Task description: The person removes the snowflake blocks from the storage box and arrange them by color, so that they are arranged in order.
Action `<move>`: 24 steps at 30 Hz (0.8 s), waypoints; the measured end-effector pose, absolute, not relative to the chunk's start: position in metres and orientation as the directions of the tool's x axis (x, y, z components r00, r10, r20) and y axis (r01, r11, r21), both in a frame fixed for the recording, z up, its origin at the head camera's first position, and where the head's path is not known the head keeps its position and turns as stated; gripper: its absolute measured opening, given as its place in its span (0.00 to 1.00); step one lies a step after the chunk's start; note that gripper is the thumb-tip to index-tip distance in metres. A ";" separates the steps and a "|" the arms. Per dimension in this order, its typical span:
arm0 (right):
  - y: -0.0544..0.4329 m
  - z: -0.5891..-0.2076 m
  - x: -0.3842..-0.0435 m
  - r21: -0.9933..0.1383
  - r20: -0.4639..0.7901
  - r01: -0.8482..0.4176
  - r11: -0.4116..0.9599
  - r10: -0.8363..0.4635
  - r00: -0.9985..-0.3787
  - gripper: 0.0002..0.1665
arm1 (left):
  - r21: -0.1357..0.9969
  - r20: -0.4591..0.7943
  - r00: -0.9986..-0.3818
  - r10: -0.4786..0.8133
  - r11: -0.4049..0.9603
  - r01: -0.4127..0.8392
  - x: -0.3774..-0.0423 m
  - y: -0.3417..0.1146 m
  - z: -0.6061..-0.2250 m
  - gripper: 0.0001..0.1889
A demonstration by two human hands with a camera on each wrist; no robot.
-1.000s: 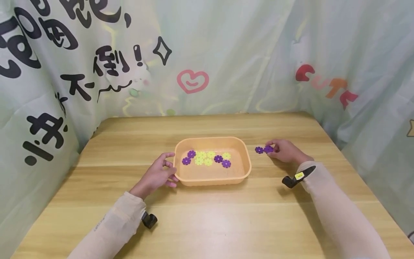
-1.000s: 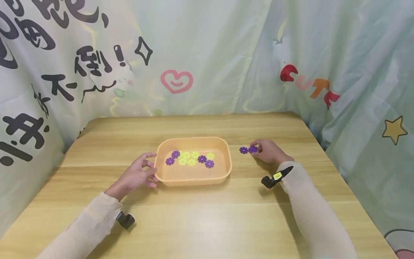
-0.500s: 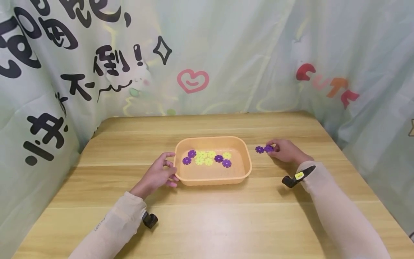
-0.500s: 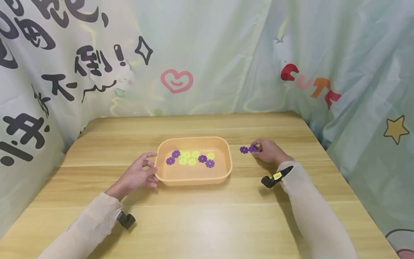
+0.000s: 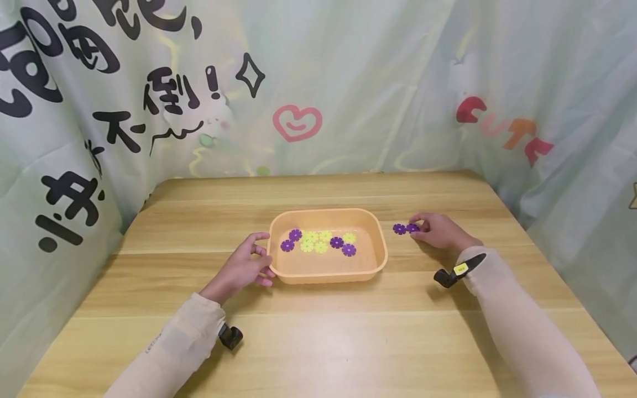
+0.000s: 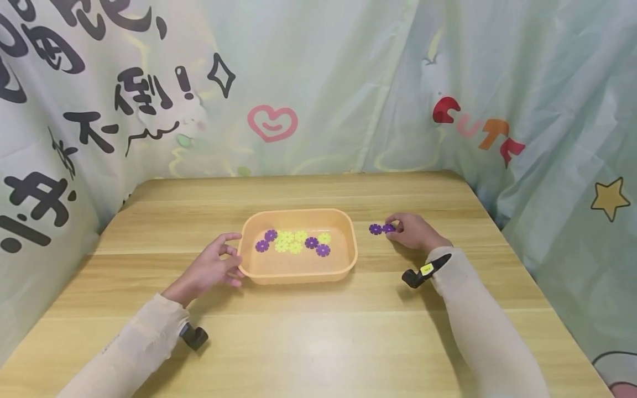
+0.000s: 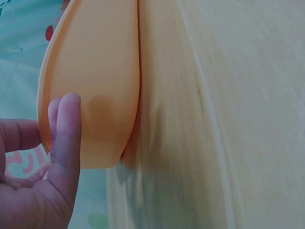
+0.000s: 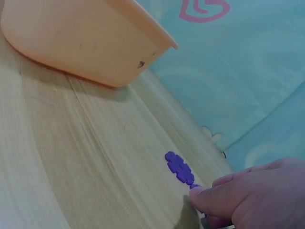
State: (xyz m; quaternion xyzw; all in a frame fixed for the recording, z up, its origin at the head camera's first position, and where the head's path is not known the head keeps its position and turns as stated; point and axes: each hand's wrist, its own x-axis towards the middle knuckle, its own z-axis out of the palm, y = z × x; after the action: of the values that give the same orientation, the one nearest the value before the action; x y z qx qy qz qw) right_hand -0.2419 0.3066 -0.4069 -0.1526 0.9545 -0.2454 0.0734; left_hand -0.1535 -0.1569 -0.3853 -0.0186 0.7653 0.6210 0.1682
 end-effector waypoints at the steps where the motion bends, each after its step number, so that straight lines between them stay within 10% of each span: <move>1: 0.306 -0.406 -0.242 -0.494 -0.062 -0.258 0.830 -0.330 -0.942 0.23 | 0.944 -0.280 -0.943 0.182 0.228 -0.237 -0.154 -0.157 -0.386 0.30; 24: 0.233 -0.362 -0.240 -0.560 0.130 -0.539 0.629 -0.576 -0.807 0.19 | 0.941 -0.293 -0.940 0.176 0.225 -0.251 -0.154 -0.156 -0.384 0.30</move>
State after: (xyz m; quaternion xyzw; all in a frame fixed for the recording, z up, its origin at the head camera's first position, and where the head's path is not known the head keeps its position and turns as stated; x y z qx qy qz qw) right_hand -0.2396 0.2334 -0.3621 -0.3088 0.9020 -0.3000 0.0308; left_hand -0.1542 -0.1561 -0.3841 -0.0247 0.7636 0.6220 0.1716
